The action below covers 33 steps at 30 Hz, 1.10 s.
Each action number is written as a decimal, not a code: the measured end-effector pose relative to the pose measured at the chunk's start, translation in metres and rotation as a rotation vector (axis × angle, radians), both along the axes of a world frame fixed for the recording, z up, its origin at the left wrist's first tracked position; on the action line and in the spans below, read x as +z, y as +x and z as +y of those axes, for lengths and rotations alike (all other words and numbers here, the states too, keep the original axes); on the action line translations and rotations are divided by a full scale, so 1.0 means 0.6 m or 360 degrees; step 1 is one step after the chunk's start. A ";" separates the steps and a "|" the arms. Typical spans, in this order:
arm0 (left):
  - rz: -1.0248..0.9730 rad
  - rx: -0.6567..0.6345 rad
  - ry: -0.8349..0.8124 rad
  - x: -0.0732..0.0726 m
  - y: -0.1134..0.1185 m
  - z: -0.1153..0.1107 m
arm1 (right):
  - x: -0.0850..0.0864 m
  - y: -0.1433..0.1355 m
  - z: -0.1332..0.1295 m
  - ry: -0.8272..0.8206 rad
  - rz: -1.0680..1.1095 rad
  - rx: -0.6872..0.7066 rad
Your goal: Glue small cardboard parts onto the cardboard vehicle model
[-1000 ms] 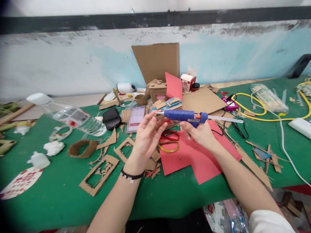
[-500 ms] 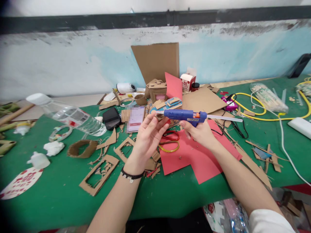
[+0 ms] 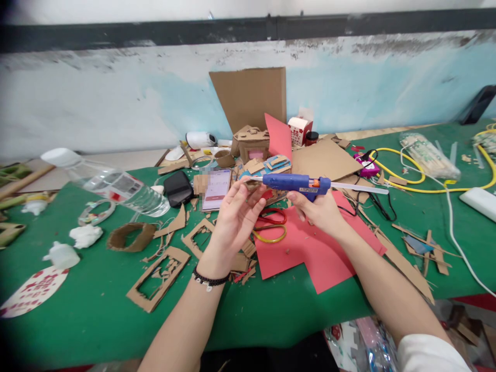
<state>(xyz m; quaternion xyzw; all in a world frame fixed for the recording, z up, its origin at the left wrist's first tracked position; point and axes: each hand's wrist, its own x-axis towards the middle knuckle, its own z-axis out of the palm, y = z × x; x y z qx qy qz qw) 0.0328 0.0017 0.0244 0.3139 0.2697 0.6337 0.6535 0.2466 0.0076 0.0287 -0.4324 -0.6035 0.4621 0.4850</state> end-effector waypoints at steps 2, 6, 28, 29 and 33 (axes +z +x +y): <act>-0.0039 -0.0001 0.0001 0.002 0.001 0.000 | -0.003 0.001 0.001 0.0003 0.0029 -0.0001; -0.0090 -0.0016 -0.0006 0.005 0.002 -0.002 | -0.008 0.002 0.003 -0.0005 0.0045 -0.0005; -0.0144 -0.0017 -0.0031 0.008 0.000 -0.001 | -0.005 0.003 0.004 -0.0062 -0.0024 -0.0067; -0.0140 -0.0012 -0.0031 0.008 0.000 -0.001 | -0.005 0.003 0.004 -0.0055 -0.0027 -0.0068; -0.0150 -0.0007 -0.0051 0.009 0.001 -0.001 | -0.003 0.002 0.003 -0.0027 -0.0019 -0.0054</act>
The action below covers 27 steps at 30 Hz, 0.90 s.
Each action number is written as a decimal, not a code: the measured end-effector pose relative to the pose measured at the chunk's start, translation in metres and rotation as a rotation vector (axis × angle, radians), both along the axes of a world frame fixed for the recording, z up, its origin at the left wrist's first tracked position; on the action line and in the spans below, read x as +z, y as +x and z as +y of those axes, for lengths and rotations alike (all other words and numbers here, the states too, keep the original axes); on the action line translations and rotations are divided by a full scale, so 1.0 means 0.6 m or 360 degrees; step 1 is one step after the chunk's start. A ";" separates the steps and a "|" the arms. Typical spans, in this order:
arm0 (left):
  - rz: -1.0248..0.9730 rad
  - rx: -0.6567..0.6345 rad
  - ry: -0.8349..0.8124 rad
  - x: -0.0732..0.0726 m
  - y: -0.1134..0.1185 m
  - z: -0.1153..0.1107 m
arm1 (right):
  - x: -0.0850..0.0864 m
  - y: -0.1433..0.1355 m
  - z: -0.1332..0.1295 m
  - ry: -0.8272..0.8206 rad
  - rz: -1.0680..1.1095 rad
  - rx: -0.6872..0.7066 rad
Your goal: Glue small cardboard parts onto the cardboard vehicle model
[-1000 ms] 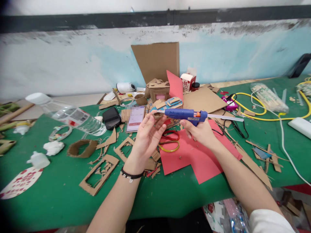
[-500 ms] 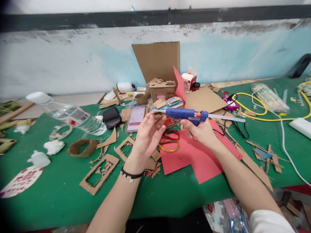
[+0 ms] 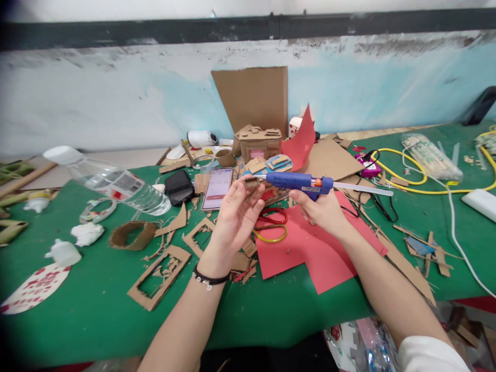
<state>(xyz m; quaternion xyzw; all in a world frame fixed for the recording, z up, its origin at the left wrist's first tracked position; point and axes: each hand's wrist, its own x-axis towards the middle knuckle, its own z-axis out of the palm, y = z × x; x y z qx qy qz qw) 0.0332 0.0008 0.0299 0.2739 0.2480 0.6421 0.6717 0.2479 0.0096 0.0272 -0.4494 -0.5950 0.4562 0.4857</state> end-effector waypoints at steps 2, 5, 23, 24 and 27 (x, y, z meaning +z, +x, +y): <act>-0.0008 -0.0001 -0.0002 0.001 0.000 0.000 | 0.002 -0.001 0.000 0.0005 0.0019 0.0010; -0.0001 0.0003 0.0002 0.002 0.000 0.000 | 0.003 -0.002 0.000 0.0021 0.0026 0.0004; 0.0084 0.0061 0.0030 -0.003 -0.003 0.003 | -0.004 0.004 0.002 0.0054 -0.0066 -0.0038; 0.0094 0.0067 0.0032 -0.004 -0.003 0.003 | -0.004 0.004 0.002 0.0060 -0.0072 -0.0038; 0.0110 0.0067 0.0048 -0.006 -0.003 0.004 | -0.004 0.004 0.002 0.0060 -0.0077 -0.0033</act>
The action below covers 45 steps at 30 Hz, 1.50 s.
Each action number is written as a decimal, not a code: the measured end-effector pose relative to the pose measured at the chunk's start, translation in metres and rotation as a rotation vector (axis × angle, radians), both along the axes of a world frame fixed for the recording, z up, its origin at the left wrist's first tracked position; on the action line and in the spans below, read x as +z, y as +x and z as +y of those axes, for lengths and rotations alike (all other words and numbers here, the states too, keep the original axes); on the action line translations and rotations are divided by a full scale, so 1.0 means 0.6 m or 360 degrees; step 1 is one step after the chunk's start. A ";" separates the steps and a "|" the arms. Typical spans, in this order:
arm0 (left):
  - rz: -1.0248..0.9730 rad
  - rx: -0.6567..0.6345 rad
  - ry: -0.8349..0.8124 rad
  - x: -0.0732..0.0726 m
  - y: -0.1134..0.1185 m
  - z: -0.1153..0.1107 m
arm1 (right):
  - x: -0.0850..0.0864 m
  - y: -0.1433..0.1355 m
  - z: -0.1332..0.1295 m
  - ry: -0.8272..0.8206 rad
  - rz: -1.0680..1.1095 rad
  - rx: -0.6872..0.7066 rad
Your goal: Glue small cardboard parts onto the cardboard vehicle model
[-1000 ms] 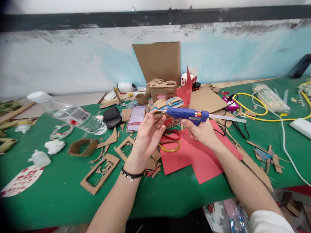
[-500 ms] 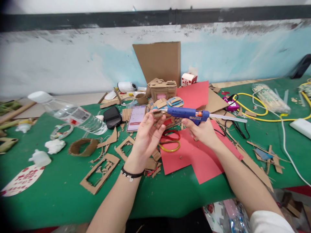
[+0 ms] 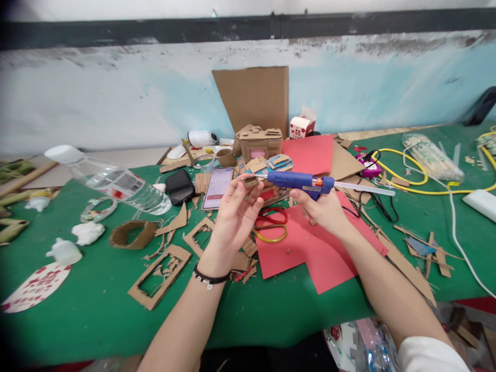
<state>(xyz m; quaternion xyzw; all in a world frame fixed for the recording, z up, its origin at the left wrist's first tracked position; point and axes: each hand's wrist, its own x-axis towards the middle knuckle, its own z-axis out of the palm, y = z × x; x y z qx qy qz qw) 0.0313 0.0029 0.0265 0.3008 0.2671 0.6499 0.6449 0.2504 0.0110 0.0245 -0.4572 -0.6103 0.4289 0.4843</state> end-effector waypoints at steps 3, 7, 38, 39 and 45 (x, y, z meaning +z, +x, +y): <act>0.0001 0.0003 0.0001 -0.001 0.000 0.001 | 0.000 0.000 0.000 0.0000 0.0009 0.0008; 0.0013 0.0051 0.0008 0.000 0.002 0.000 | 0.000 0.000 -0.001 -0.0014 0.0020 0.0015; -0.0015 0.0099 0.0067 0.003 0.003 0.001 | 0.009 -0.005 -0.003 -0.0056 0.0029 0.0019; -0.0013 0.0101 0.0067 0.003 0.003 0.001 | 0.009 -0.005 -0.003 -0.0058 0.0027 0.0015; -0.0018 0.0101 0.0066 0.001 0.001 0.001 | 0.005 -0.006 -0.002 -0.0058 0.0050 -0.0010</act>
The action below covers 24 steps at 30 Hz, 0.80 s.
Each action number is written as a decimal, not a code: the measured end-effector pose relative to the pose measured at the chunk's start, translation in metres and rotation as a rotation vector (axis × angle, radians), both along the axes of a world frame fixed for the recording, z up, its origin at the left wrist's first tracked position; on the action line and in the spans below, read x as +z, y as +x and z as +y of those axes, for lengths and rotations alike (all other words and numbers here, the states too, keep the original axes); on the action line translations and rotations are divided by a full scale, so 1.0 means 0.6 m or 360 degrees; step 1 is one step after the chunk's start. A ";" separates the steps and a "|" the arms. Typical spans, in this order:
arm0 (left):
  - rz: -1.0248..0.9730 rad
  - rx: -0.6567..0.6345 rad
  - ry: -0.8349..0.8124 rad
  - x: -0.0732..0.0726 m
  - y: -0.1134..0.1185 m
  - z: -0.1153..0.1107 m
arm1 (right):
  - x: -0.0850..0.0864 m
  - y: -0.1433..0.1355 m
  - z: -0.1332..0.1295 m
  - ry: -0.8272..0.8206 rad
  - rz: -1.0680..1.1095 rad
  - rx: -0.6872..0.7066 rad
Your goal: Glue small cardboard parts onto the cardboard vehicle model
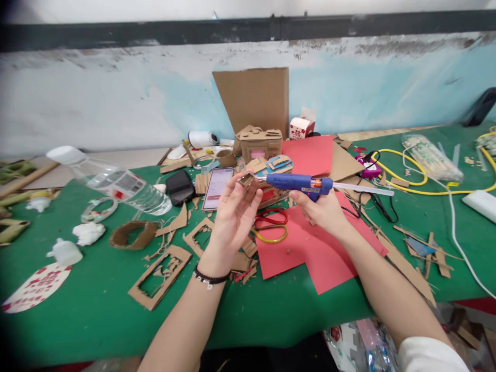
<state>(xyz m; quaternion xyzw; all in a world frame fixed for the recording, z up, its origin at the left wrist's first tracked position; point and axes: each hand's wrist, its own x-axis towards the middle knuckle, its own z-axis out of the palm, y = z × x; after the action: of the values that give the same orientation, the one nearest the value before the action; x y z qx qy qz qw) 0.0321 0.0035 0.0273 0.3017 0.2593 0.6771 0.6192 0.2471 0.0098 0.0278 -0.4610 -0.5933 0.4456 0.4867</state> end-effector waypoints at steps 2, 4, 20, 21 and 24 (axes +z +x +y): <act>-0.0006 0.0004 -0.0002 -0.001 0.000 0.000 | -0.003 0.001 0.000 -0.0012 0.0006 -0.0001; -0.0021 0.0006 0.0008 -0.001 0.000 0.001 | -0.005 0.003 0.000 -0.0009 0.0003 0.0002; -0.0007 0.0106 0.0000 0.000 -0.003 0.002 | 0.003 0.003 0.001 0.0164 0.0054 0.0095; 0.0010 0.0102 0.0003 -0.001 -0.004 0.002 | 0.003 0.004 0.000 0.0154 0.0029 0.0068; 0.0046 0.0090 0.0025 -0.004 -0.005 0.003 | 0.002 0.003 -0.003 0.0138 -0.0006 -0.0047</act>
<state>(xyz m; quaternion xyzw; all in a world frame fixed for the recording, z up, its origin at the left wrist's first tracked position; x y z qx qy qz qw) 0.0292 0.0054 0.0247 0.3088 0.2714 0.6919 0.5935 0.2491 0.0078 0.0292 -0.4492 -0.6061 0.4114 0.5115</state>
